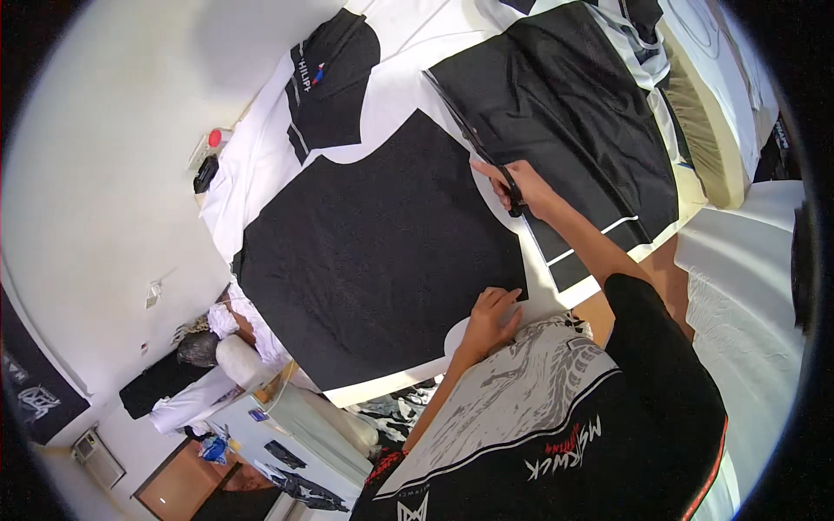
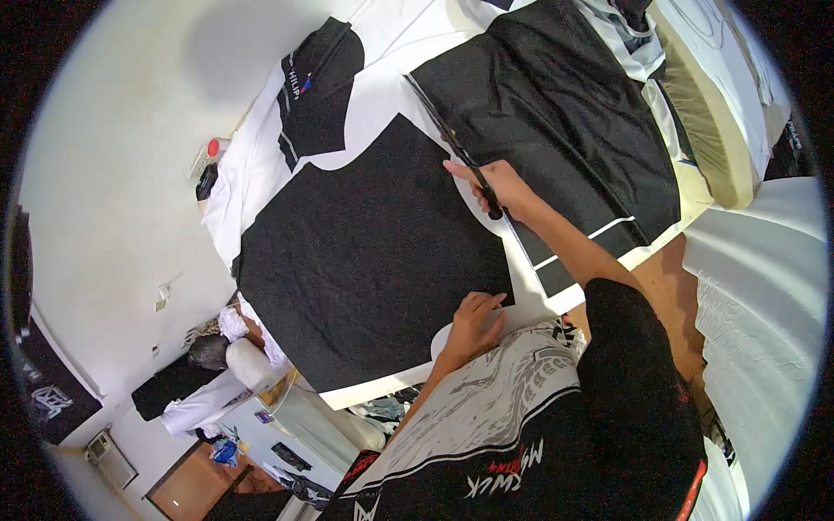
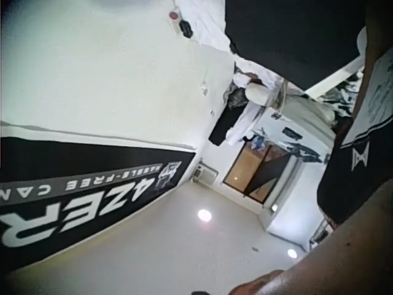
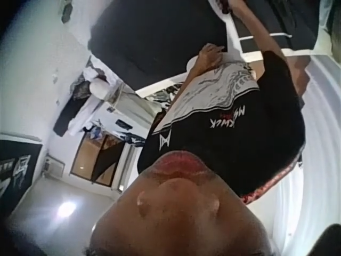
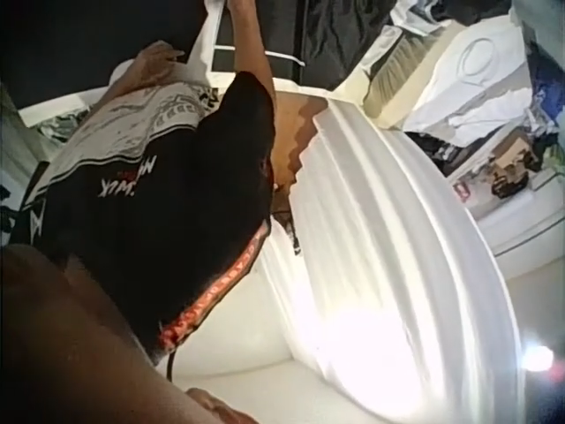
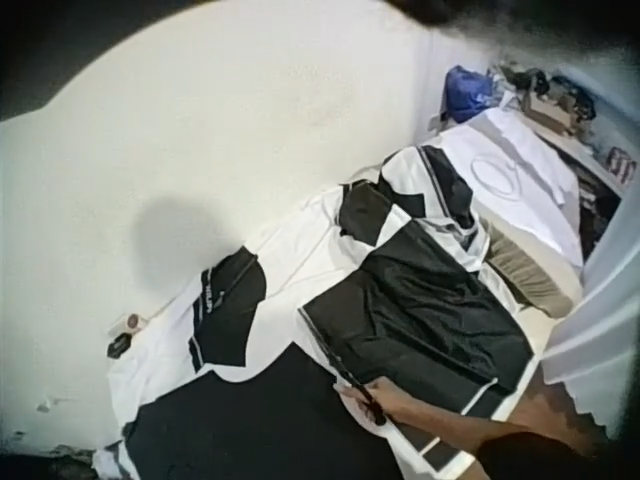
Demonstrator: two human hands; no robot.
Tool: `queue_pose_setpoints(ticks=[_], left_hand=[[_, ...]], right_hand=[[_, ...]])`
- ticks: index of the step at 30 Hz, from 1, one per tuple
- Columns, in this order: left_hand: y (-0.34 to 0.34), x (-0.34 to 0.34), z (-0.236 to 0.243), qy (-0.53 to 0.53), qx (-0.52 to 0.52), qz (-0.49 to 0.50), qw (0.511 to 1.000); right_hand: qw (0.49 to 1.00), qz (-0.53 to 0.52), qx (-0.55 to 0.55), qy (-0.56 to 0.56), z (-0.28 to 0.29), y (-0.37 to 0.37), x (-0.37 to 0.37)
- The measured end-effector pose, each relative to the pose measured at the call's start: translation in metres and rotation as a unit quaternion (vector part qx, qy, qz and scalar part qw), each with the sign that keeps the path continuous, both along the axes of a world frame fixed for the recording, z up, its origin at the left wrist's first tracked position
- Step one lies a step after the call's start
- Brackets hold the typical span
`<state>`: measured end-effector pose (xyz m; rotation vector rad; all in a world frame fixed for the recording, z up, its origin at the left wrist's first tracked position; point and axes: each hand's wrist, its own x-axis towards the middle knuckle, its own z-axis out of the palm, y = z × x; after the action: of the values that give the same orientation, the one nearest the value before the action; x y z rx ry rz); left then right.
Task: Cutting out printed garment pieces from fabric sheets using a pair of scissors.
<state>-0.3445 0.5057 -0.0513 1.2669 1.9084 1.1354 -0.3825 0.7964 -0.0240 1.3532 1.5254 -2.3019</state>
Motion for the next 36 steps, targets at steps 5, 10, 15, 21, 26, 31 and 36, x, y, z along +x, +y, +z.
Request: queue_pose_setpoints(ticks=[5,10,15,21,26,31,36], left_hand=[[0.001,0.001,0.002,-0.008,0.001,0.002,1.0],[0.005,0.001,0.009,0.004,0.008,-0.009,1.0],[-0.011,-0.007,0.008,0.079,-0.008,0.064,0.995],[-0.072,-0.074,0.011,0.296,-0.057,0.259,0.918],[-0.153,-0.107,-0.007,0.313,-0.229,0.322,0.864],[-0.183,-0.09,-0.009,0.327,-0.27,0.308,0.852],[-0.217,-0.035,-0.013,0.309,-0.275,0.317,0.854]], right_hand=[[0.999,-0.007,-0.024,0.029,0.005,0.01,-0.015],[0.999,-0.003,0.018,0.037,-0.013,0.015,-0.012],[0.987,0.031,0.155,-0.007,-0.017,-0.021,0.033],[0.914,0.033,0.384,-0.128,0.022,-0.092,0.157],[0.793,-0.035,0.59,-0.147,0.009,-0.084,0.158],[0.74,-0.065,0.65,-0.159,-0.027,-0.089,0.175],[0.73,0.004,0.661,-0.175,-0.032,-0.114,0.245]])
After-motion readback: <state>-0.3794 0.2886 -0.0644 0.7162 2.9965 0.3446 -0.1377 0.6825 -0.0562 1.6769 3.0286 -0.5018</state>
